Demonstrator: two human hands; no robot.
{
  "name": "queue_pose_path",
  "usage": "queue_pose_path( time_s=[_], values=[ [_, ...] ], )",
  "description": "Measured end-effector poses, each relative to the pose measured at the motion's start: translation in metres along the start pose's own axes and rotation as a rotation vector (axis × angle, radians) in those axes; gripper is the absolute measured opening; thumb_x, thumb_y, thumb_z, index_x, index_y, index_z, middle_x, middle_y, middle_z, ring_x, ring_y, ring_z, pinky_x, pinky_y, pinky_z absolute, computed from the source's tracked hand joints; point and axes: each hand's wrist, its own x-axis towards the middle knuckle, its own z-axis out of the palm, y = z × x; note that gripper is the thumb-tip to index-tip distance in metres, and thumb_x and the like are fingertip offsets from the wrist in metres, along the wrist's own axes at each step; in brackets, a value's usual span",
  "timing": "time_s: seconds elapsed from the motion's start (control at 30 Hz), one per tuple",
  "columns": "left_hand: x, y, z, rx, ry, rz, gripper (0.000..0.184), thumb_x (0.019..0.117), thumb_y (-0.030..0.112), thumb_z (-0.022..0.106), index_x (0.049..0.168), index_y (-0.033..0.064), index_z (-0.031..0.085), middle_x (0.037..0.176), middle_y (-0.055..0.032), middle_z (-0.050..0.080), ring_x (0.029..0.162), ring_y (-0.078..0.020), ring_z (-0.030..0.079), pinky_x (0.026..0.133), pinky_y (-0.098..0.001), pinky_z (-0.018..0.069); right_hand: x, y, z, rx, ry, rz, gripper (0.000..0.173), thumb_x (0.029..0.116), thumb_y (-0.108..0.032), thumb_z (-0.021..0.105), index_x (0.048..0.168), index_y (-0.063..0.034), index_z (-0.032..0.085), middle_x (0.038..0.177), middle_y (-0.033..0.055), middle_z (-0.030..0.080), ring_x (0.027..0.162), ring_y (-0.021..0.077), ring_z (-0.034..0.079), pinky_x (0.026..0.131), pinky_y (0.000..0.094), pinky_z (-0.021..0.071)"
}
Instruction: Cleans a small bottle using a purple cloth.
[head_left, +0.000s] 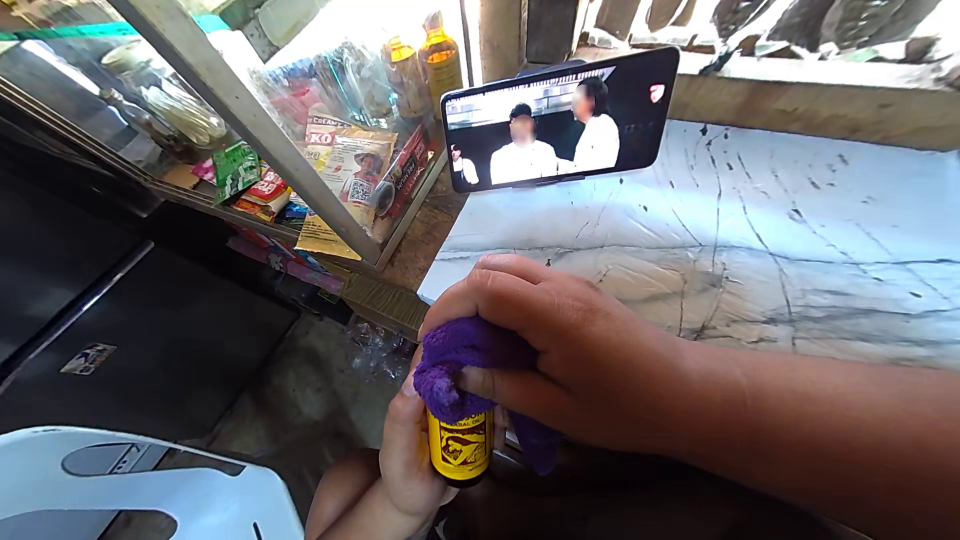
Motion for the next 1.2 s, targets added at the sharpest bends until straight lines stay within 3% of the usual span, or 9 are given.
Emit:
queue_pose_path(
  time_s=[1.2],
  values=[
    [0.0012,0.0013,0.0009,0.068,0.016,0.006,0.042,0.1016,0.047,0.053,0.115,0.0112,0.072,0.097,-0.0065,0.075,0.083,-0.012,0.073,0.074,-0.0269,0.0593,0.0005,0.0004,0.0005,-0.01,0.011,0.005,0.022,0.0917,-0.022,0.068,0.112,-0.0143,0.07,0.095,-0.0039,0.062,0.087,0.0021,0.062,0.069,0.0173,0.0534]
  ],
)
